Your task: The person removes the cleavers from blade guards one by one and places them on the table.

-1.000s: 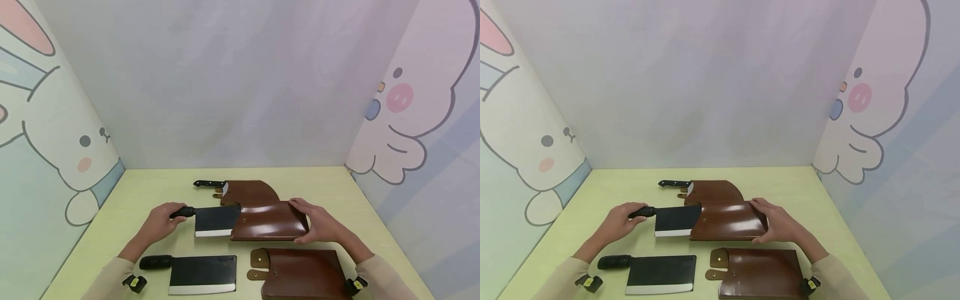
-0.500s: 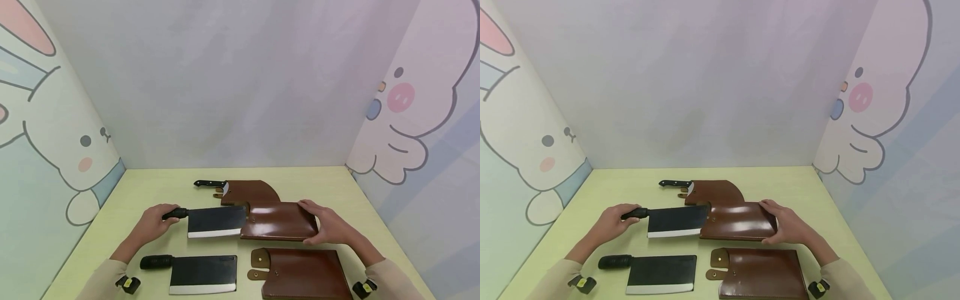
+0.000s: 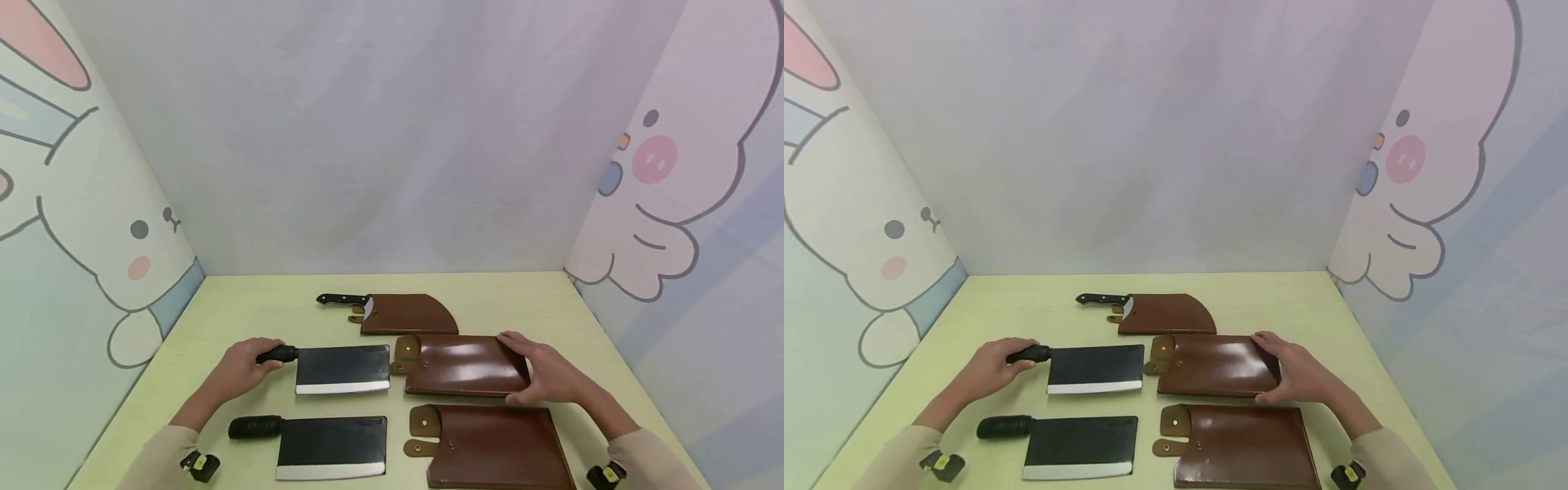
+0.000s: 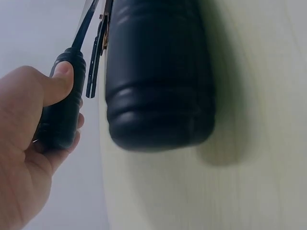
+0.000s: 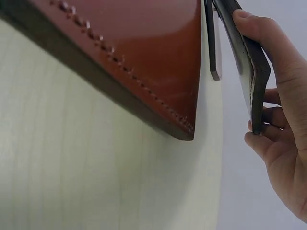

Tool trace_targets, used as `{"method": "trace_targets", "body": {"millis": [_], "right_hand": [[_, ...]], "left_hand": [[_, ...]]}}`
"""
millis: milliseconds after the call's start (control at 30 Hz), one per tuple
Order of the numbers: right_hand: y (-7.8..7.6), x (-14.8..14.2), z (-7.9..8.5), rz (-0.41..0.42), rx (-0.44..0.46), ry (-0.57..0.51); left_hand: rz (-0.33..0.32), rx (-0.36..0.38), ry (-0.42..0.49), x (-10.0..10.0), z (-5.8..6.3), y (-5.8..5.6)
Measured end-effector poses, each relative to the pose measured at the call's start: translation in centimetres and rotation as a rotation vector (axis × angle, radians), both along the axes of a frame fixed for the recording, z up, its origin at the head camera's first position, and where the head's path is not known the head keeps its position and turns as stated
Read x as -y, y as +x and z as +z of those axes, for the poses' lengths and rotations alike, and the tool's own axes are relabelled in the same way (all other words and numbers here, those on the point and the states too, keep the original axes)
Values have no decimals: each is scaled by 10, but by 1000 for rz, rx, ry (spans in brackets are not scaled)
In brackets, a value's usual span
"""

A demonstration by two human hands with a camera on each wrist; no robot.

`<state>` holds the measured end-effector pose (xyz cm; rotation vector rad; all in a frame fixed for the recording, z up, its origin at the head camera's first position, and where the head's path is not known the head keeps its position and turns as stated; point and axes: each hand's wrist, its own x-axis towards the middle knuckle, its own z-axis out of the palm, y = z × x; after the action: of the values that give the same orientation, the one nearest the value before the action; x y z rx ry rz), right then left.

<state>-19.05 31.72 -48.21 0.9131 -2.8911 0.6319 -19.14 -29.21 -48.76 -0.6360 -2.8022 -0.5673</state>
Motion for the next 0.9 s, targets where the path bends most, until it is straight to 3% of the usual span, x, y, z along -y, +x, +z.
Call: {"method": "trace_targets", "body": {"millis": [900], "right_hand": [[-10,-10,-12,-9,120,90]], "left_hand": [[-79,118,-36,9,-15,-10]]}}
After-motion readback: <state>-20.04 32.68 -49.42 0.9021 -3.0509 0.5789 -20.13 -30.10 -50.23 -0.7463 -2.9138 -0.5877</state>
